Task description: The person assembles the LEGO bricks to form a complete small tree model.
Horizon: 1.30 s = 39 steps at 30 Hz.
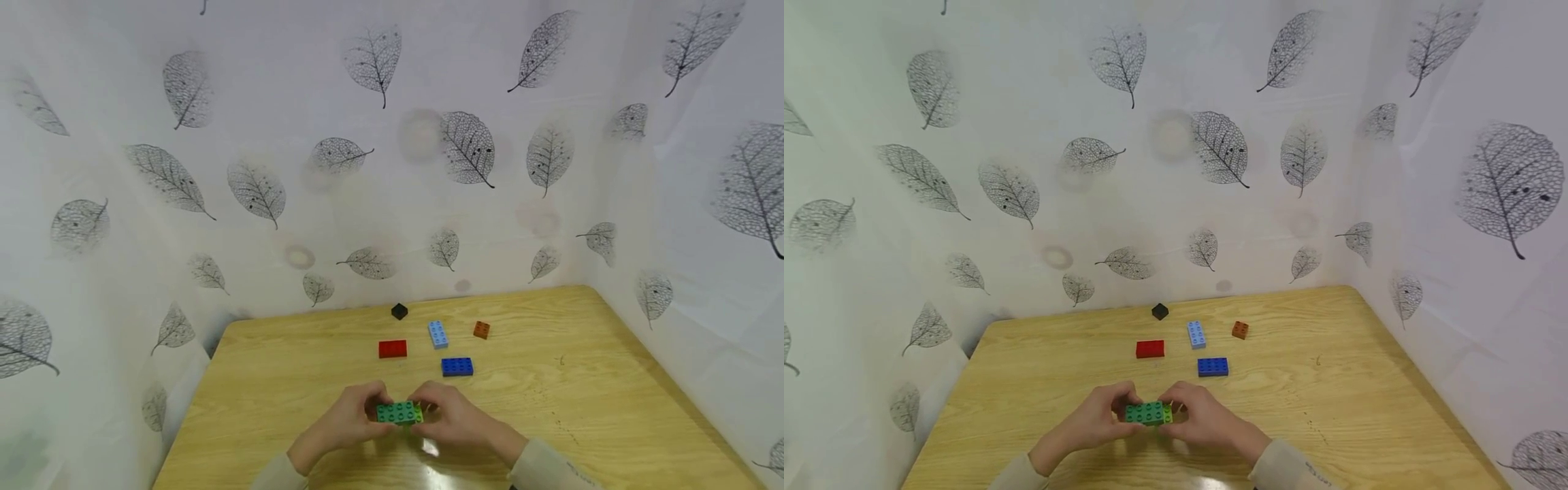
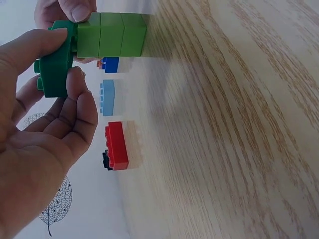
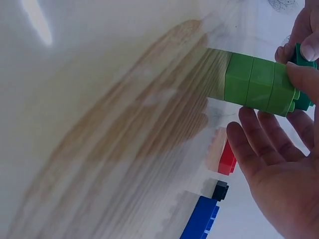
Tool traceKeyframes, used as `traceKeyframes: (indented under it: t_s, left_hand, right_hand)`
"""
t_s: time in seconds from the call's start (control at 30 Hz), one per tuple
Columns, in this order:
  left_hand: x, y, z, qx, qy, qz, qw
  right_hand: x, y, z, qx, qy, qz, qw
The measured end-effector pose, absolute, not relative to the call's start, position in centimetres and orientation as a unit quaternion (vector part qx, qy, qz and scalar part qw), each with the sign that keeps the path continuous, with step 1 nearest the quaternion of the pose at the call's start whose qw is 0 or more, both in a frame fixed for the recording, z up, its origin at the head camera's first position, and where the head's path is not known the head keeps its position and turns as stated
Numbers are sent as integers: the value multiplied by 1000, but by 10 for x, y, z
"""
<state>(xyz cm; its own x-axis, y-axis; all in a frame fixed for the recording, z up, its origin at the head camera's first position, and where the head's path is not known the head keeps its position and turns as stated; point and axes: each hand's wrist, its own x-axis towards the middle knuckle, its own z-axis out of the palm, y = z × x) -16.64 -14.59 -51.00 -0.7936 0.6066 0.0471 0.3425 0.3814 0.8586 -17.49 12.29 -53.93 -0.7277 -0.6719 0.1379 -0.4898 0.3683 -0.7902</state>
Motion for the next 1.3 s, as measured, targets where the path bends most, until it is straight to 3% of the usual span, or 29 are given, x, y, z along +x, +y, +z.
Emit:
traceKeyframes:
  t_s: [1.3]
  left_hand:
    - [-172, -134, -513, 306, 819, 463, 147]
  right_hand:
    - [-178, 119, -529, -348, 821, -433, 134]
